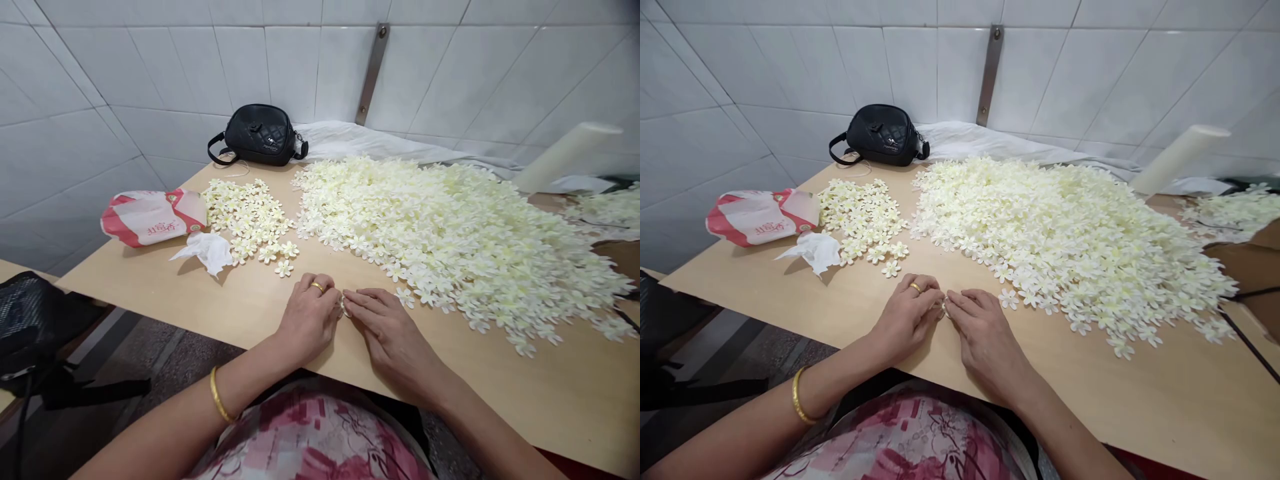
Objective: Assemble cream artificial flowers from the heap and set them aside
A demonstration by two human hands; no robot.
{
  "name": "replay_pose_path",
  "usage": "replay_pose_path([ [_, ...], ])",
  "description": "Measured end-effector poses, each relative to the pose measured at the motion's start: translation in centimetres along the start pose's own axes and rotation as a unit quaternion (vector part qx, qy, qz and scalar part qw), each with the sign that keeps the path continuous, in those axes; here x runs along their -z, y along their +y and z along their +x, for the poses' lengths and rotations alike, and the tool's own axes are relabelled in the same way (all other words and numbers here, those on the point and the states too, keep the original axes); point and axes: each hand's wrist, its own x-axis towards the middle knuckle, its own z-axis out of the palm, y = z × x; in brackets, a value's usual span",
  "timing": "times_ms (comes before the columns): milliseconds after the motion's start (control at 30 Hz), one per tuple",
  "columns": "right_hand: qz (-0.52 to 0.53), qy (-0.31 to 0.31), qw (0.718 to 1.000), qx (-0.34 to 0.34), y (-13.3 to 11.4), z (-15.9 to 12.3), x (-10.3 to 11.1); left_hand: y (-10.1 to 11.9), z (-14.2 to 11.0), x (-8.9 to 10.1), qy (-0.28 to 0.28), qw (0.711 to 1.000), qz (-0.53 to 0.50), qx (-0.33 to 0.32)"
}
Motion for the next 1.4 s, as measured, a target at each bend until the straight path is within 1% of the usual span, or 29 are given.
replay_pose_path([
  [67,0.06,0.009,0.998,-0.034,0.0,0.1,0.3,0.0,0.2,0.0,-0.014,1.0,-0.023,0.0],
  [133,0.117,0.028,0.99,-0.073,0.0,0.3,0.7,0.1,0.4,0.1,-0.021,0.997,-0.068,0.013],
  [200,0.172,0.05,0.977,-0.118,0.3,0.9,1.1,0.1,0.6,0.0,-0.031,0.986,-0.156,0.038],
  [233,0.202,0.053,0.968,-0.142,0.4,1.2,1.2,0.2,0.9,-0.1,-0.037,0.974,-0.218,0.056],
  [300,0.277,0.045,0.943,-0.179,0.8,2.1,1.6,0.1,1.8,-0.1,-0.039,0.933,-0.343,0.097],
  [367,0.359,0.028,0.912,-0.196,1.1,2.9,2.1,0.0,3.1,0.0,-0.022,0.898,-0.42,0.132],
  [400,0.396,0.022,0.896,-0.2,1.3,3.3,2.3,0.0,3.8,0.1,-0.007,0.889,-0.435,0.143],
  [467,0.451,0.027,0.866,-0.212,1.6,4.1,2.9,0.0,5.3,0.6,0.02,0.884,-0.442,0.149],
  [533,0.473,0.044,0.849,-0.23,2.0,4.7,3.5,0.1,6.7,1.1,0.034,0.882,-0.446,0.148],
  [600,0.471,0.067,0.848,-0.234,2.4,5.4,4.0,0.2,7.9,1.5,0.038,0.877,-0.451,0.158],
  [667,0.462,0.081,0.854,-0.226,2.8,6.2,4.4,0.2,8.8,1.6,0.036,0.863,-0.473,0.175],
  [733,0.463,0.085,0.855,-0.216,3.2,6.8,4.6,0.3,9.5,1.5,0.001,0.836,-0.52,0.173],
  [833,0.471,0.09,0.851,-0.213,3.7,7.4,4.4,0.2,10.0,1.0,-0.073,0.783,-0.605,0.124],
  [900,0.47,0.097,0.849,-0.219,4.1,7.6,4.0,-0.1,9.9,0.7,-0.089,0.76,-0.636,0.106],
  [1000,0.47,0.097,0.847,-0.229,4.5,7.5,3.2,-0.6,9.6,0.3,-0.101,0.754,-0.642,0.099],
  [1033,0.472,0.099,0.845,-0.233,4.6,7.5,2.9,-0.8,9.4,0.3,-0.107,0.757,-0.637,0.095],
  [1100,0.479,0.106,0.838,-0.238,4.7,7.3,2.4,-1.0,9.3,0.2,-0.107,0.773,-0.618,0.095],
  [1167,0.492,0.113,0.831,-0.234,4.8,7.1,2.1,-1.0,9.3,0.1,-0.089,0.796,-0.589,0.105],
  [1233,0.502,0.115,0.828,-0.22,4.8,6.9,2.0,-1.0,9.4,0.0,-0.059,0.81,-0.572,0.114],
  [1300,0.508,0.104,0.83,-0.203,4.9,6.7,2.1,-1.2,9.6,-0.1,-0.035,0.812,-0.568,0.129],
  [1400,0.505,0.069,0.838,-0.195,5.0,6.7,2.5,-1.5,9.7,-0.3,-0.035,0.805,-0.574,0.146],
])
